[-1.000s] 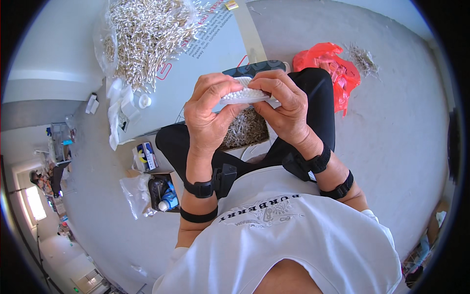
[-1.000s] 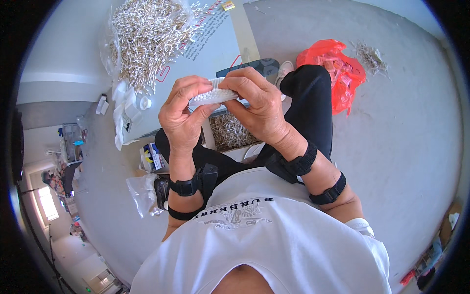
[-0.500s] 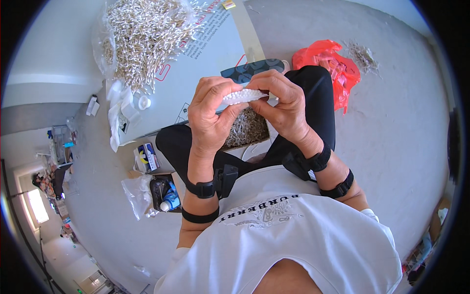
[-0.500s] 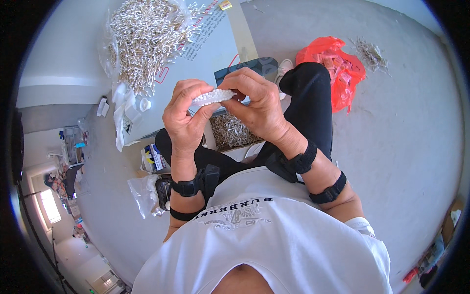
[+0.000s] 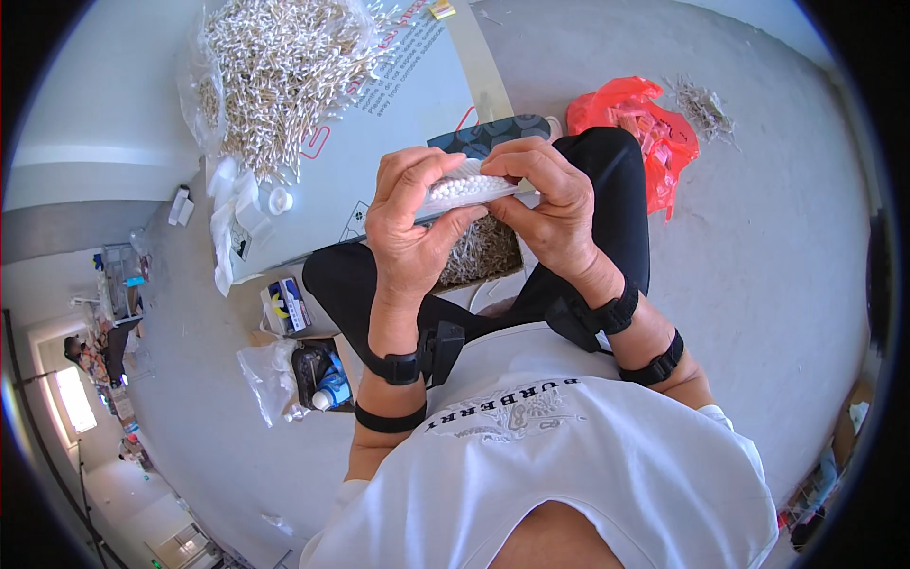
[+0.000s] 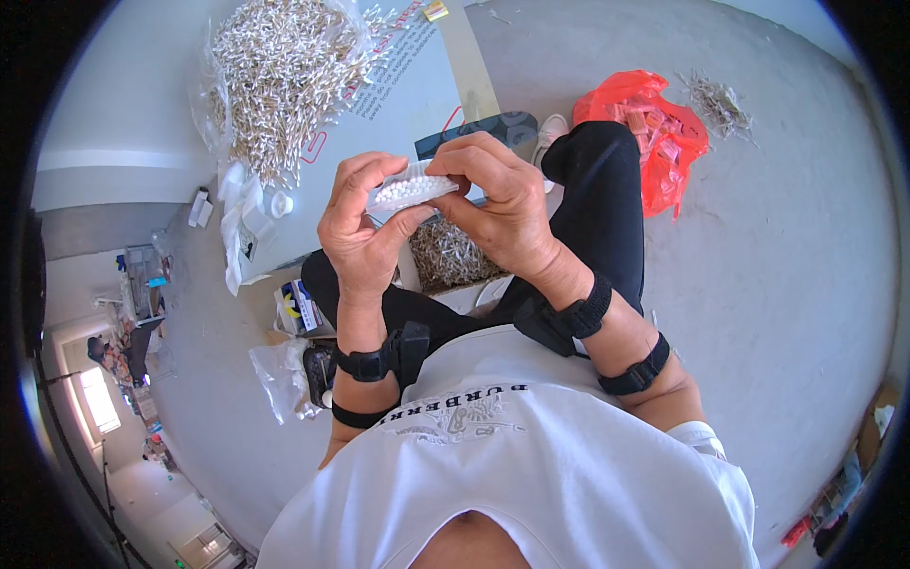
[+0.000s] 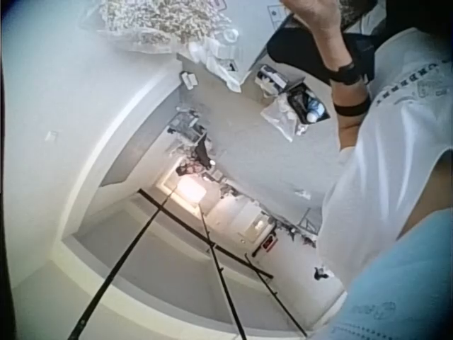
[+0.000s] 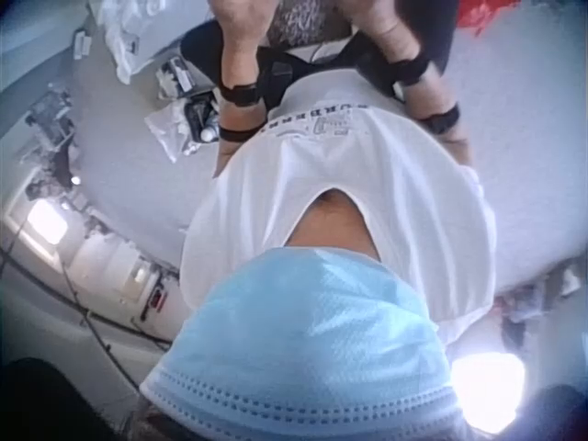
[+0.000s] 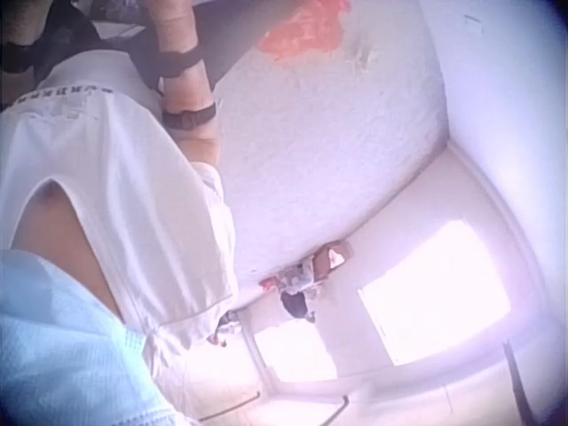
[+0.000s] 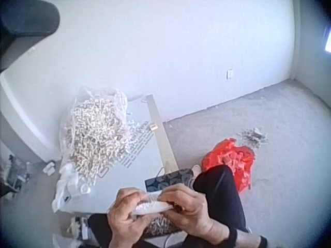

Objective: Gathering and packaging cotton swabs into small plastic bags with labels.

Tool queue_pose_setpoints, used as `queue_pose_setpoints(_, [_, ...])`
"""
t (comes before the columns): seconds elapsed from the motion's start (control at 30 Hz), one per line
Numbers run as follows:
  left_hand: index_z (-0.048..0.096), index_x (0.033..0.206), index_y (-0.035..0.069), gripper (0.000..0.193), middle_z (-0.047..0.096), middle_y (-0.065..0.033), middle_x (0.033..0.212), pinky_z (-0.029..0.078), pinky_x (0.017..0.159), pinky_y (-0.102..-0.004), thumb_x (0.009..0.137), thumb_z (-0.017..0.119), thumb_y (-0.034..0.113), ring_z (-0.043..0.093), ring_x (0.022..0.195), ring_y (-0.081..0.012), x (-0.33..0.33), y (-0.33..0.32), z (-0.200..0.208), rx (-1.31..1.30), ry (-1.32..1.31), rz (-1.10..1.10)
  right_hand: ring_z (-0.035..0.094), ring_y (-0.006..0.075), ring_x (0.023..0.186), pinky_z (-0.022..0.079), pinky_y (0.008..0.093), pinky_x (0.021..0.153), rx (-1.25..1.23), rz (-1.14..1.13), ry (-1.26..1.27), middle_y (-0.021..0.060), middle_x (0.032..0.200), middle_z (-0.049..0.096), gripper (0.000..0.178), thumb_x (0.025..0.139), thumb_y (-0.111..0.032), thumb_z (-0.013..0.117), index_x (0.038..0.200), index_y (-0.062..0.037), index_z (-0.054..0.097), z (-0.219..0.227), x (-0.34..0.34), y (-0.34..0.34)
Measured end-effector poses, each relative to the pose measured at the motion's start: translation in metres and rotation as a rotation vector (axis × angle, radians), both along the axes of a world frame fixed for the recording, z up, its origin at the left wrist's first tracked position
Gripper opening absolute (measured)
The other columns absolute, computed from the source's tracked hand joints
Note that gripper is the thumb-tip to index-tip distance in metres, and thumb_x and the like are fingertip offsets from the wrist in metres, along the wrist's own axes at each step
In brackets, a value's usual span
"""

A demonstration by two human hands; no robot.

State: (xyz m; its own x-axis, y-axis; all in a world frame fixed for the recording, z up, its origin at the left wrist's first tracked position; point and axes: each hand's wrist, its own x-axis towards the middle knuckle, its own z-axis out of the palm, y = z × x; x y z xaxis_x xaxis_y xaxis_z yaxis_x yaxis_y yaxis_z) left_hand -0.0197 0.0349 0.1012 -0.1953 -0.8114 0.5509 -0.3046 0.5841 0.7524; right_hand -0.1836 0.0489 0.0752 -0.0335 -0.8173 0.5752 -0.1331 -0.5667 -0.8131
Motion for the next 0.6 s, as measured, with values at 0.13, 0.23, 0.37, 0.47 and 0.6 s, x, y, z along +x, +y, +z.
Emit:
queue_pose_setpoints(0.13, [0.069,0.102,0.005,0.039,0.065,-0.0066,0.099,0.050,0.084,-0.0326,0.065,0.083,0.005,0.060,0.097,-0.0223,0.004,-0.004,-0.006,-0.007,-0.017,-0.009,0.057,0.0147,0.074,0.049,0.0257,0.066,0.001,-0.022,-0.014,0.0073,0.094,0.062,0.030,0.069,0.008,0.074,0.096,-0.0011,0.064,0.000,-0.001,0.000])
queue_pose_setpoints(0.23, [0.070,0.102,0.004,0.037,0.065,-0.0063,0.100,0.051,0.084,-0.0325,0.068,0.082,0.006,0.061,0.096,-0.0219,0.006,-0.006,-0.009,-0.018,-0.036,-0.034,0.058,0.0139,0.074,0.049,0.0251,0.066,0.013,-0.028,-0.009,0.0074,0.095,0.063,0.029,0.070,0.006,0.076,0.096,-0.0013,0.065,-0.001,-0.002,0.000])
queue_pose_setpoints(0.37, [0.071,0.102,0.004,0.032,0.067,-0.0064,0.101,0.052,0.082,-0.0302,0.071,0.081,0.007,0.063,0.095,-0.0204,0.006,-0.006,-0.013,0.039,0.006,-0.063,0.058,0.0129,0.074,0.049,0.0243,0.065,0.028,0.000,-0.023,0.0076,0.095,0.064,0.031,0.071,0.004,0.078,0.100,-0.0014,0.066,-0.001,-0.006,0.000])
queue_pose_setpoints(0.47, [0.071,0.102,0.004,0.031,0.068,-0.0064,0.101,0.052,0.081,-0.0290,0.072,0.080,0.008,0.064,0.094,-0.0198,0.007,-0.007,-0.015,0.072,0.032,-0.072,0.058,0.0122,0.074,0.050,0.0238,0.066,0.091,0.049,-0.090,0.0078,0.095,0.064,0.032,0.072,0.002,0.078,0.102,-0.0011,0.067,-0.002,-0.007,0.000])
queue_pose_setpoints(0.6, [0.071,0.103,0.004,0.031,0.068,-0.0062,0.101,0.052,0.081,-0.0286,0.073,0.080,0.007,0.065,0.094,-0.0193,0.006,-0.008,-0.018,0.087,0.025,-0.081,0.058,0.0112,0.074,0.050,0.0233,0.067,0.103,0.073,-0.107,0.0072,0.095,0.065,0.031,0.072,0.001,0.079,0.101,-0.0012,0.069,-0.009,-0.010,-0.001])
